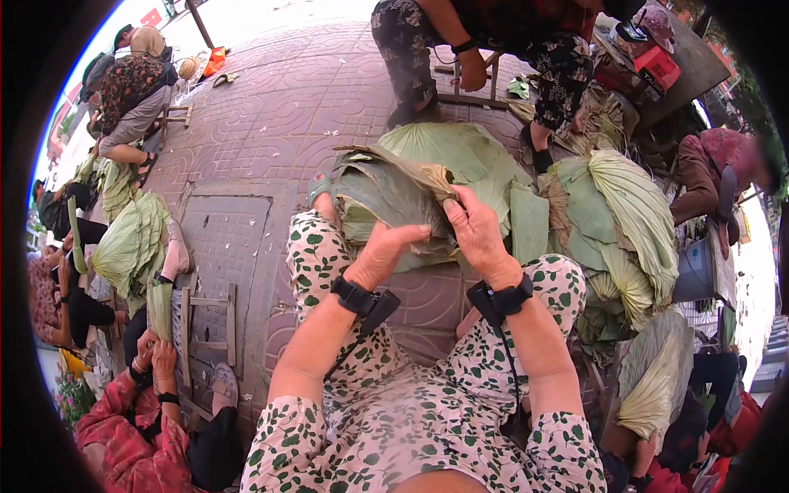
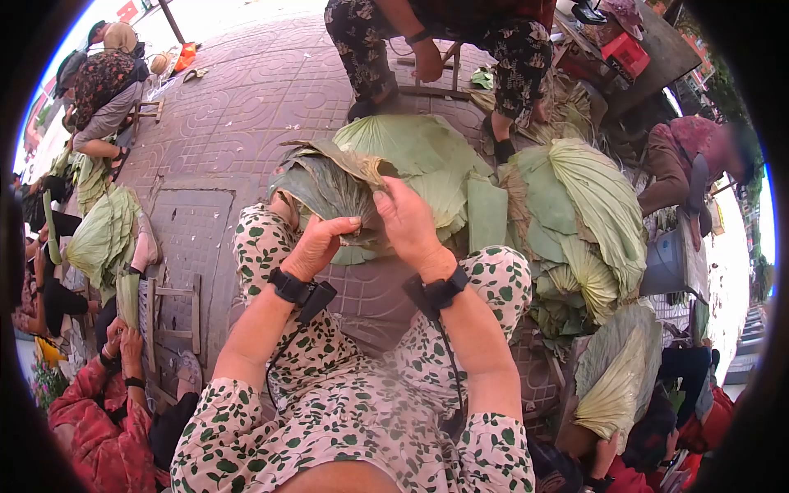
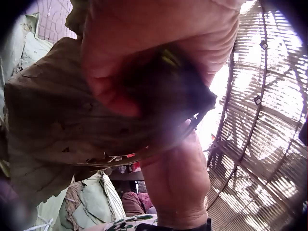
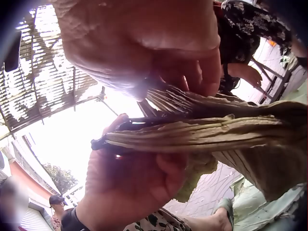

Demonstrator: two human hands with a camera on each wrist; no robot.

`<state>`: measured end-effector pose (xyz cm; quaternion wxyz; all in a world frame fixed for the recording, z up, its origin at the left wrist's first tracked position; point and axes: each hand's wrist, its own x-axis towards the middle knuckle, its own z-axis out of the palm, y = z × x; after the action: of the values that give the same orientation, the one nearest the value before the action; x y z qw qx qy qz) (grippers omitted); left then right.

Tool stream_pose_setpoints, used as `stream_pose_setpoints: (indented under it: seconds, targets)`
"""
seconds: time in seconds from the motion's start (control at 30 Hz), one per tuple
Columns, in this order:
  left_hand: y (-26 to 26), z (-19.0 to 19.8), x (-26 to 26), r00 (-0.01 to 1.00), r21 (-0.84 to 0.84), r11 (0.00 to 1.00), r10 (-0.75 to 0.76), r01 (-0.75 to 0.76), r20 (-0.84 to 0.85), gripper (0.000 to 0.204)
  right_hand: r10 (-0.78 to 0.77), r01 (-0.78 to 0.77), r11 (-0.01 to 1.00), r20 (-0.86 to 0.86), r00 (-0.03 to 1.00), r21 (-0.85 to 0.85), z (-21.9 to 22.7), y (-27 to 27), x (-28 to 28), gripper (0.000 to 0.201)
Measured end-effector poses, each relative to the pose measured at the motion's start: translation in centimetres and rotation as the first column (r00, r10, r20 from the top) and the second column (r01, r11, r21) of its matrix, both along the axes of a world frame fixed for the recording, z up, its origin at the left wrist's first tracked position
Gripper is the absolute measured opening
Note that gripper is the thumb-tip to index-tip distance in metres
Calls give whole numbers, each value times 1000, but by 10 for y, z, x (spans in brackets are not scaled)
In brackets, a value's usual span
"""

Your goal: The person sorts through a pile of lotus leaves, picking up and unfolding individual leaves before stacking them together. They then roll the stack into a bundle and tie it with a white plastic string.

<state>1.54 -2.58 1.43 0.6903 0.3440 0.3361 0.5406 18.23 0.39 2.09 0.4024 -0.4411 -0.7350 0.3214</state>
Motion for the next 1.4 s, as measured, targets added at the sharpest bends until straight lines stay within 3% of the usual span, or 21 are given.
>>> stream_pose_setpoints:
  seconds: [0.07, 0.1, 0.2, 0.33, 0.4, 0.43, 0.5, 0.53, 0.6, 0.77, 0.87, 1.03, 1.23, 1.4]
  targets:
    - [1, -4, -2, 999, -28, 1000, -15, 14, -28, 31, -91, 74, 991, -163, 983, -107, 6, 2, 2, 34]
    - [2, -6, -3, 1000, -28, 1000, -15, 14, -27, 31, -91, 74, 991, -162, 983, -107, 6, 5, 4, 34]
    - [2, -8, -5, 1000, -45, 999, -11, 11, -1, 30, -292, 294, 955, -232, 928, -28, 1, 16, 11, 35]
    - [2, -8, -4, 1000, -69, 997, -15, 16, 24, 31, -340, 339, 938, -397, 852, -75, 18, 20, 27, 33]
    - [2, -7, -3, 1000, -70, 997, -20, 21, 16, 30, -332, 408, 898, -358, 873, 163, 26, 17, 27, 30]
    - [2, -5, -2, 999, -66, 998, -20, 22, 30, 30, -330, 406, 899, -356, 874, 164, 30, 11, 24, 30]
    - [2, -1, -1, 999, -62, 998, -18, 21, 48, 30, -184, 195, 980, -228, 956, 27, 34, -1, 12, 28]
    - [1, 2, -1, 999, -66, 998, -18, 21, 49, 30, -183, 194, 981, -226, 957, 27, 30, -2, 5, 28]
    - [0, 1, -1, 999, -74, 997, -22, 25, 48, 31, -13, 15, 999, -70, 997, 29, 16, -5, -4, 29]
    - [1, -1, -2, 999, -52, 999, 4, -2, 37, 28, -55, 45, 997, -194, 980, -55, 17, 5, -2, 29]
    - [1, 0, -4, 999, -81, 997, 1, 3, 48, 27, -8, 0, 998, -111, 994, -70, 11, 3, 2, 29]
    - [2, -5, -6, 996, -94, 996, 13, -5, 83, 28, 71, -86, 984, 99, 993, 154, 13, 1, 3, 29]
    - [3, -3, -5, 995, -98, 995, 28, -19, 95, 26, 88, -125, 961, 156, 984, 246, 16, -2, 0, 30]
    - [3, -3, -7, 997, -112, 994, 16, -7, 80, 30, 40, -65, 977, 125, 991, 201, 14, 0, 1, 29]
